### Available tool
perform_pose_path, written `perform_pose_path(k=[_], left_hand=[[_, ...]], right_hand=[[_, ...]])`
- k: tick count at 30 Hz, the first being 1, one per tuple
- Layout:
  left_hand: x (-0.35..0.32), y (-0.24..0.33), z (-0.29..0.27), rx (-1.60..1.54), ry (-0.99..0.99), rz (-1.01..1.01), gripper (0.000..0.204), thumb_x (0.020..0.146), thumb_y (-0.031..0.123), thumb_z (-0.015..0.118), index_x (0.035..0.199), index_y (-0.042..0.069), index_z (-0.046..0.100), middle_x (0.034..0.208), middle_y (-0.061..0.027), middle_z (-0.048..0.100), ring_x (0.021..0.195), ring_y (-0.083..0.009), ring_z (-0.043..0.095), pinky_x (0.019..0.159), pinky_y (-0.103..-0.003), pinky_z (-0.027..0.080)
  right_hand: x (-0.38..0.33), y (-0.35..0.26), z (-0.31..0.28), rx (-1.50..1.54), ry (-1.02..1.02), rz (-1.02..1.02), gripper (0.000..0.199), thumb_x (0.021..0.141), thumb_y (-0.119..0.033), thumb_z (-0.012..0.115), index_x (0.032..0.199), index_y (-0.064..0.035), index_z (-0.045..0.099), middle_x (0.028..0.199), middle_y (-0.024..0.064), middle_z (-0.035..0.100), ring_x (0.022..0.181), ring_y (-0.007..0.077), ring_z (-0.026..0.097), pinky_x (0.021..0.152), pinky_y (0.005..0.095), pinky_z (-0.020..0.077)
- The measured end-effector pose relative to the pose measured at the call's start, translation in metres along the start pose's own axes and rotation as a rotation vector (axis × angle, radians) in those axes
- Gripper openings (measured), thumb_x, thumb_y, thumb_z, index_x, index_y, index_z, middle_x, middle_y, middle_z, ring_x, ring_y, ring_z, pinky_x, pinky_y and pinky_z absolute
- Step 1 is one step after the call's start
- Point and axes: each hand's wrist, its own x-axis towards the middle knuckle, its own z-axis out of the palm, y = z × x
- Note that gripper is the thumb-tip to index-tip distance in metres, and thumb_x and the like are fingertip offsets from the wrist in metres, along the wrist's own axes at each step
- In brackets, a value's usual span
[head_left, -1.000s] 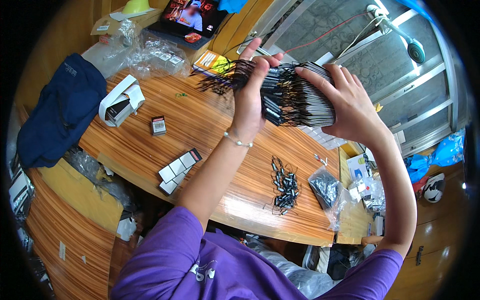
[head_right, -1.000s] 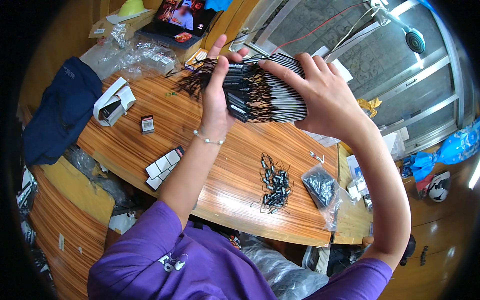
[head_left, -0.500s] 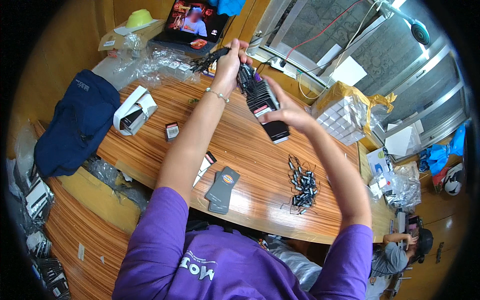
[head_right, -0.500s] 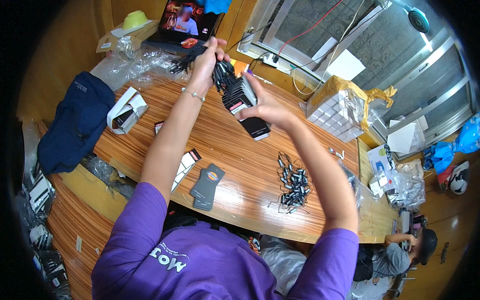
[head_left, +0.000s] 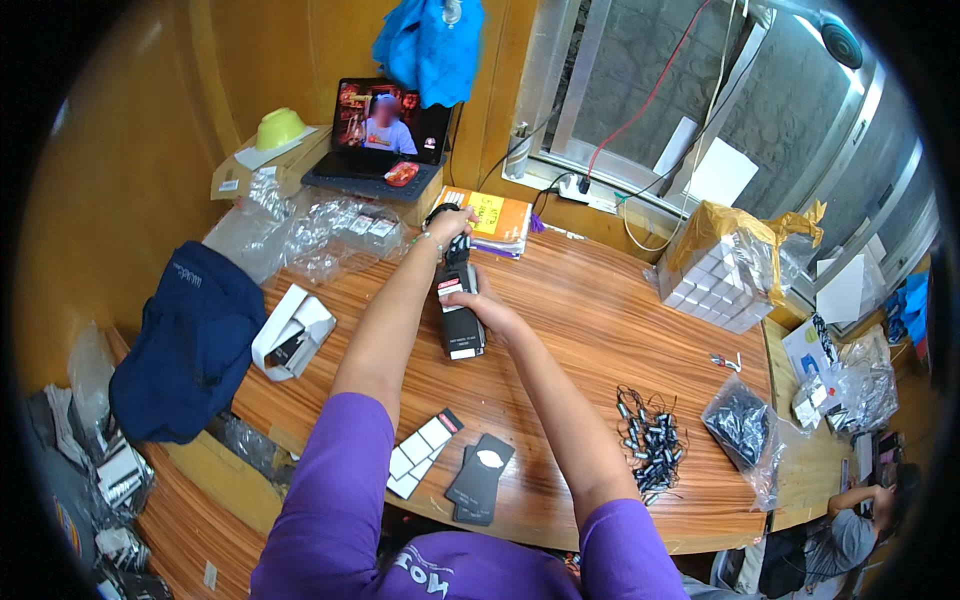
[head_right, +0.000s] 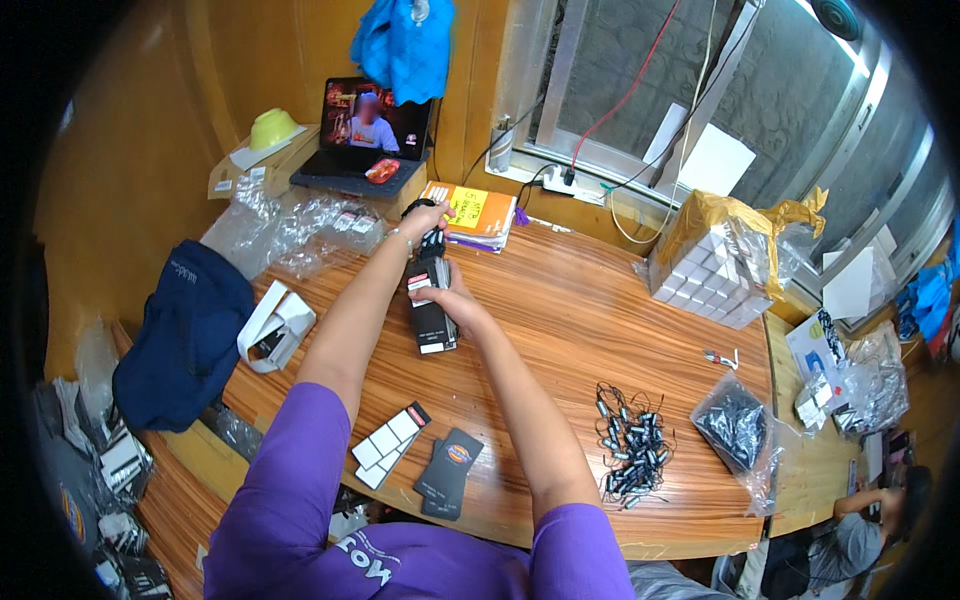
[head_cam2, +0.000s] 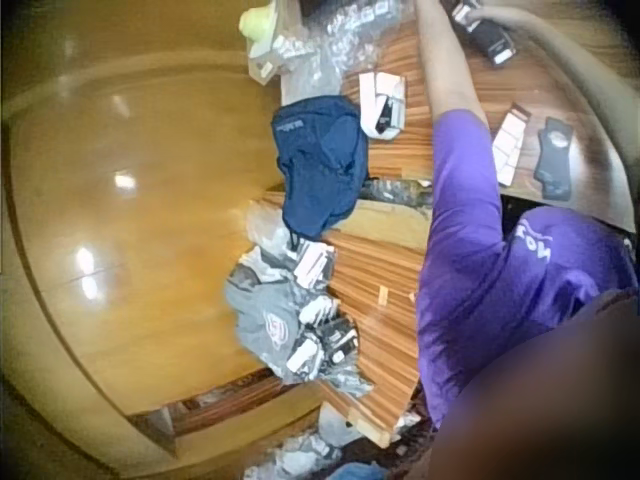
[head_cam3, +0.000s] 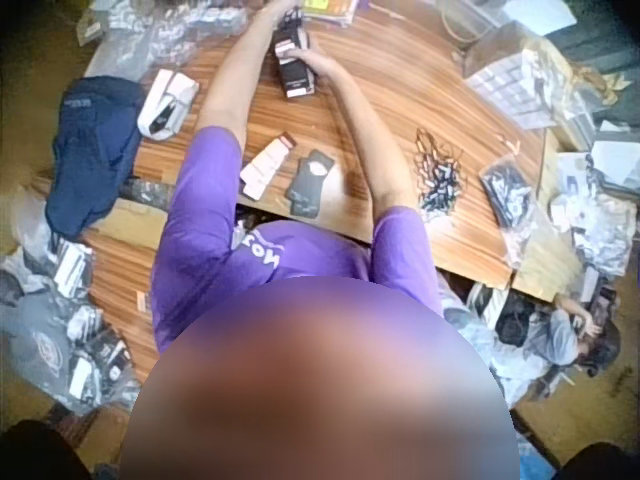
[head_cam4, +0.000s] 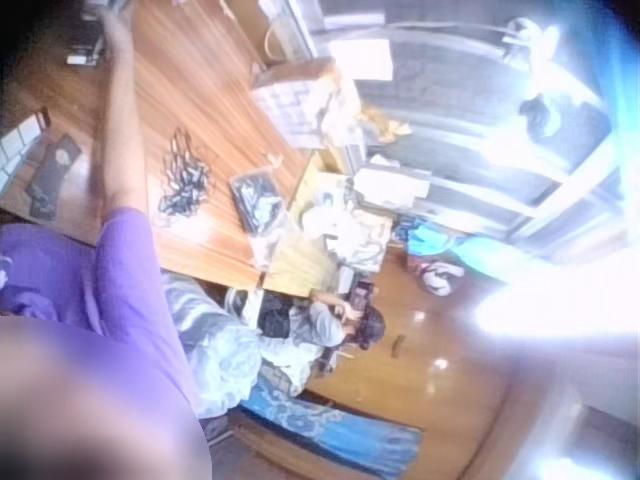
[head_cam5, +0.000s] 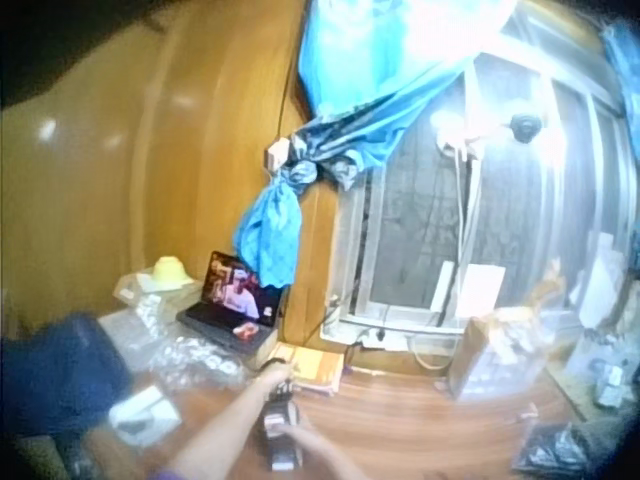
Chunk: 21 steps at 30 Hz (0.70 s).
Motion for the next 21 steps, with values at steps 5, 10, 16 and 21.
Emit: perform_pose_path(k=[5,10,16,21], left_hand=[[0.007,-0.006,-0.002,-0.028,-0.047,-0.035,0.036,0.097,0.036,0.043,0.094,0.004,0.059,0.059,0.0012,0.049,0.056,-0.0138,0.057,0.052,-0.03,0.048],[0.022,-0.001,-0.001,0.02,-0.052,-0.077,0.035,0.097,0.036,0.043,0.097,0.005,0.059,0.06,0.0006,0.05,0.056,-0.0147,0.057,0.052,-0.031,0.049],[0.036,0.003,0.013,0.238,-0.066,-0.141,0.037,0.096,0.037,0.043,0.096,0.007,0.064,0.068,-0.0056,0.058,0.06,-0.0163,0.058,0.055,-0.032,0.046],[0.049,0.012,0.037,0.368,-0.15,-0.205,0.034,0.095,0.035,0.047,0.093,0.007,0.067,0.071,-0.0071,0.061,0.06,-0.0175,0.057,0.058,-0.033,0.046]], right_hand=[[0.027,0.007,-0.011,-0.087,-0.037,0.063,0.115,0.06,-0.028,0.078,0.144,-0.0003,0.005,0.116,0.0178,0.053,0.096,0.0247,0.058,0.083,0.0341,0.0481],[0.037,0.004,-0.02,-0.248,-0.014,0.021,0.1,0.06,-0.033,0.079,0.137,0.0009,0.025,0.112,0.0177,0.057,0.098,0.0226,0.058,0.083,0.0336,0.0481],[0.037,0.002,-0.033,-0.254,-0.053,-0.013,0.09,0.061,-0.044,0.078,0.13,0.0003,0.041,0.112,0.0174,0.06,0.1,0.0241,0.06,0.087,0.0339,0.0464],[0.057,0.023,-0.057,-0.263,-0.051,0.059,0.082,0.065,-0.045,0.077,0.125,0.0016,0.047,0.111,0.0156,0.062,0.098,0.0212,0.06,0.085,0.0322,0.0466]])
